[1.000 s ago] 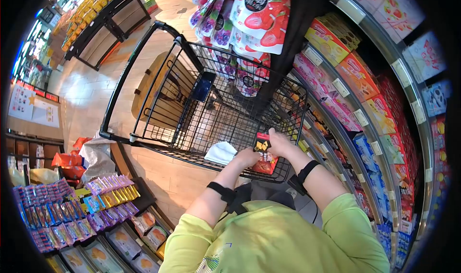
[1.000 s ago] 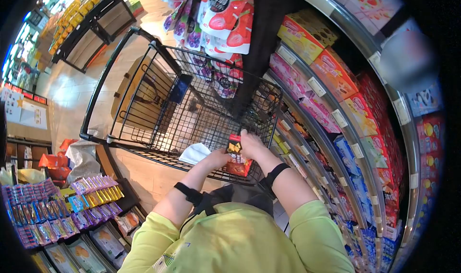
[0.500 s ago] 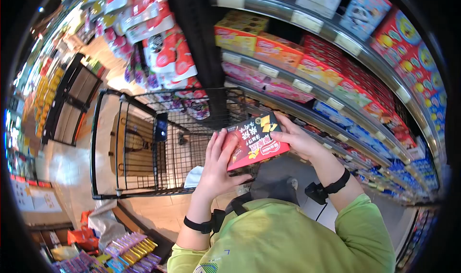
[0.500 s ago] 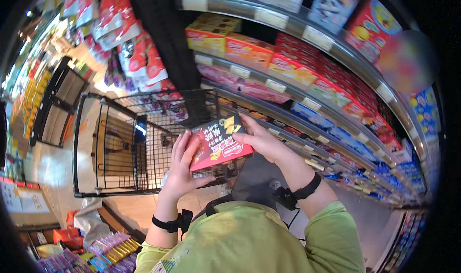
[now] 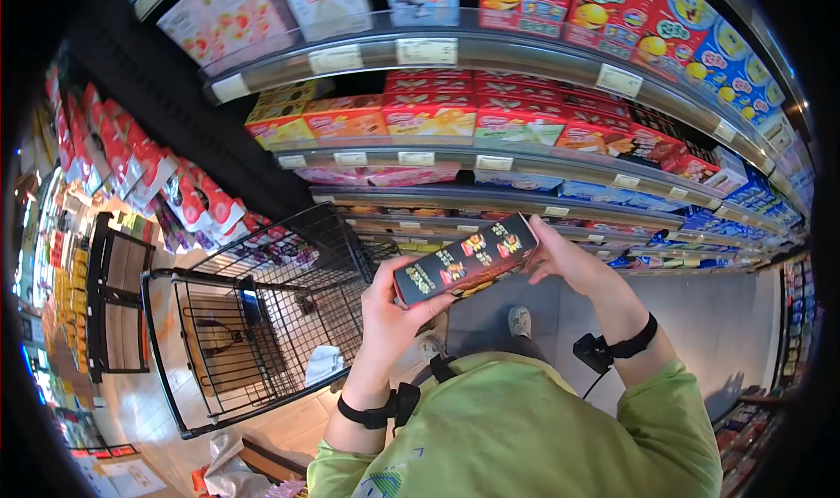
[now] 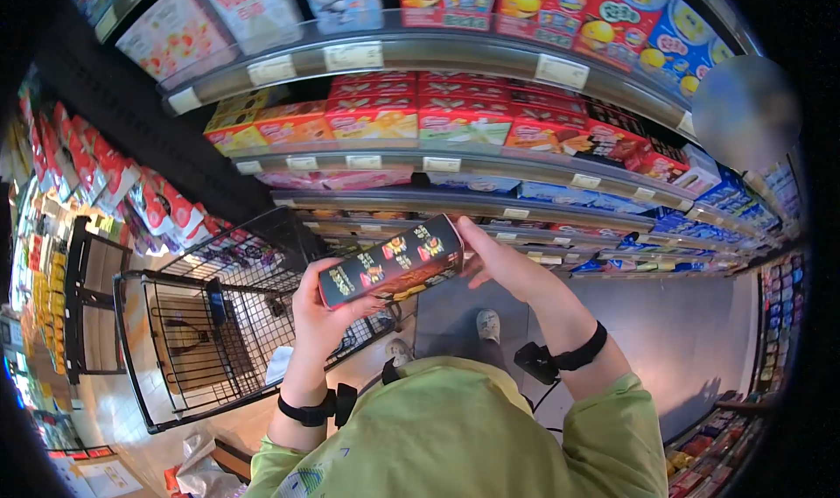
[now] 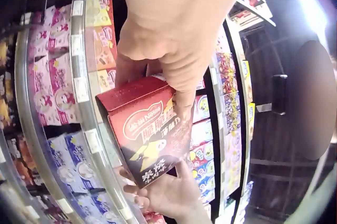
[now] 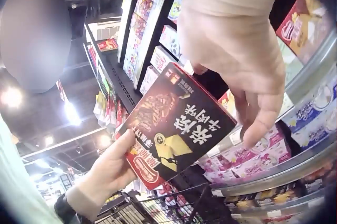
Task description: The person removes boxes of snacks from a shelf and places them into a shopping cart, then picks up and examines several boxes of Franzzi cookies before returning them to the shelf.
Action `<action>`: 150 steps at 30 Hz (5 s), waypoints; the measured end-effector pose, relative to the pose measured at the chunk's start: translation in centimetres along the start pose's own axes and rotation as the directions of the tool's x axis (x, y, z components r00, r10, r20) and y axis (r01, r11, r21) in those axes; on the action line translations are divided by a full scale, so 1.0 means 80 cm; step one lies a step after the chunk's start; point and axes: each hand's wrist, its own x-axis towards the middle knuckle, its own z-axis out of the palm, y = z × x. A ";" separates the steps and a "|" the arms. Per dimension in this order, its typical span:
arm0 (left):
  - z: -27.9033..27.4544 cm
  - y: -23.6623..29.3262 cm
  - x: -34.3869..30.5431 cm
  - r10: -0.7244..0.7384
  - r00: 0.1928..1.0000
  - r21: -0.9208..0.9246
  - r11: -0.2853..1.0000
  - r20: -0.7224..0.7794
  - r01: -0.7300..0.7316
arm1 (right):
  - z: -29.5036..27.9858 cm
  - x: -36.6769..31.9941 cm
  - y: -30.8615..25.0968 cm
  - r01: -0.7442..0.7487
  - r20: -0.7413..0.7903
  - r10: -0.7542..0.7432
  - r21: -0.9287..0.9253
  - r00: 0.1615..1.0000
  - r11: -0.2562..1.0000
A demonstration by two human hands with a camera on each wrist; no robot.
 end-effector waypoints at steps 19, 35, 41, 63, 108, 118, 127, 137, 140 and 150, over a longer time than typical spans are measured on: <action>0.207 0.053 0.047 0.009 0.974 -0.062 0.998 0.227 0.006 | -0.218 -0.086 0.069 0.550 0.077 -0.556 0.093 0.827 0.830; 0.363 0.042 0.043 0.492 0.870 0.231 0.845 0.014 -0.482 | -0.345 -0.102 0.072 0.586 0.037 -0.617 0.274 0.786 0.763; 0.404 0.026 0.033 -0.113 0.937 -0.460 0.848 0.331 0.265 | -0.325 -0.096 0.092 0.676 -0.093 -0.704 0.393 0.704 0.623; 0.484 0.120 0.169 0.471 0.811 0.588 0.565 0.346 -0.579 | -0.406 -0.129 0.037 0.294 0.036 -0.926 -0.952 0.375 0.082; 0.453 0.080 0.328 0.064 0.951 0.795 0.534 0.302 -0.288 | -0.449 -0.029 0.007 0.000 -0.144 -0.706 -0.980 0.694 0.199; 0.431 0.045 0.357 -0.103 0.868 0.873 0.090 0.486 -0.479 | -0.456 -0.019 0.017 0.060 -0.117 -0.743 -0.977 0.659 0.206; 0.493 0.096 0.300 0.125 0.860 0.723 0.491 0.494 -0.487 | -0.537 -0.150 0.029 -0.100 -0.331 -0.554 -0.909 0.764 0.405; 0.541 0.082 0.286 0.164 0.713 0.674 0.238 0.682 -0.700 | -0.567 -0.121 0.071 0.015 -0.244 -0.692 -0.939 0.680 0.345; 0.542 0.084 0.286 0.145 0.718 0.679 0.243 0.680 -0.692 | -0.562 -0.126 0.066 0.015 -0.262 -0.681 -0.928 0.684 0.373; 0.539 0.083 0.289 0.127 0.716 0.677 0.251 0.686 -0.692 | -0.560 -0.121 0.065 0.010 -0.257 -0.680 -0.932 0.686 0.362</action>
